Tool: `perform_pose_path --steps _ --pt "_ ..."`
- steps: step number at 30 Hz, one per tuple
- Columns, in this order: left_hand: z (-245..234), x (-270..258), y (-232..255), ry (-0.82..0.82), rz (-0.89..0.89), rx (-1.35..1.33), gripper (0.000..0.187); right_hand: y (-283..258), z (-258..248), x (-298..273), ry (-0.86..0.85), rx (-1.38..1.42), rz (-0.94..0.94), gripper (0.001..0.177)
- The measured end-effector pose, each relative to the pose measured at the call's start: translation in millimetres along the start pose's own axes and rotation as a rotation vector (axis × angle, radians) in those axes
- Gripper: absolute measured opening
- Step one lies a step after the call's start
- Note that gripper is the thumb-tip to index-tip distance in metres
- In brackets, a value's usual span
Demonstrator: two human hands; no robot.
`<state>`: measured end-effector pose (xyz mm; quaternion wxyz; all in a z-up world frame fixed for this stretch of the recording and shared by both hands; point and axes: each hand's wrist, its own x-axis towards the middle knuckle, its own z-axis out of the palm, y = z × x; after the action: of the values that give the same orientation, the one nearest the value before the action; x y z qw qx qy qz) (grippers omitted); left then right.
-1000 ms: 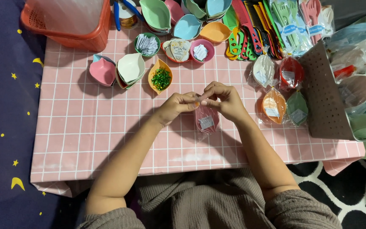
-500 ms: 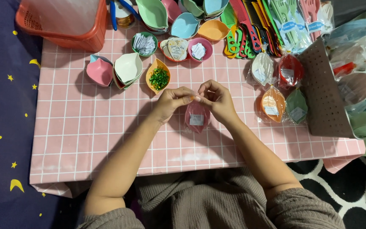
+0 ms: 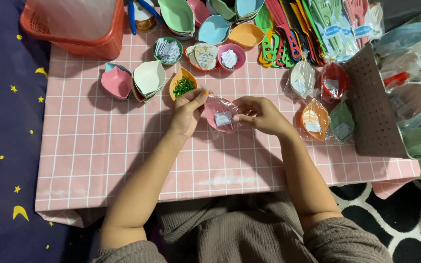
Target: Packaging small decorative leaf-shaped containers into individual clear plastic bags on a workspace.
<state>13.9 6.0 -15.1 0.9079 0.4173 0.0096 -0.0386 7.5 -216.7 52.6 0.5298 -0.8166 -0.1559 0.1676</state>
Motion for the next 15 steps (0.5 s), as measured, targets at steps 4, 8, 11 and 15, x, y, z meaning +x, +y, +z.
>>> perform_pose_path --steps 4,8,11,15 --pt "-7 4 2 0.023 0.009 -0.018 0.008 -5 -3 -3 0.02 -0.044 -0.018 0.019" --pt "-3 2 -2 0.026 0.016 -0.014 0.01 -6 -9 -5 0.02 -0.108 -0.02 0.011" --pt "7 -5 4 0.02 0.042 0.031 0.011 4 -17 -4 -0.002 -0.162 0.008 0.014" --pt "2 0 -4 -0.015 0.067 0.122 0.011 -13 -20 -4 0.058 -0.195 -0.035 0.022"
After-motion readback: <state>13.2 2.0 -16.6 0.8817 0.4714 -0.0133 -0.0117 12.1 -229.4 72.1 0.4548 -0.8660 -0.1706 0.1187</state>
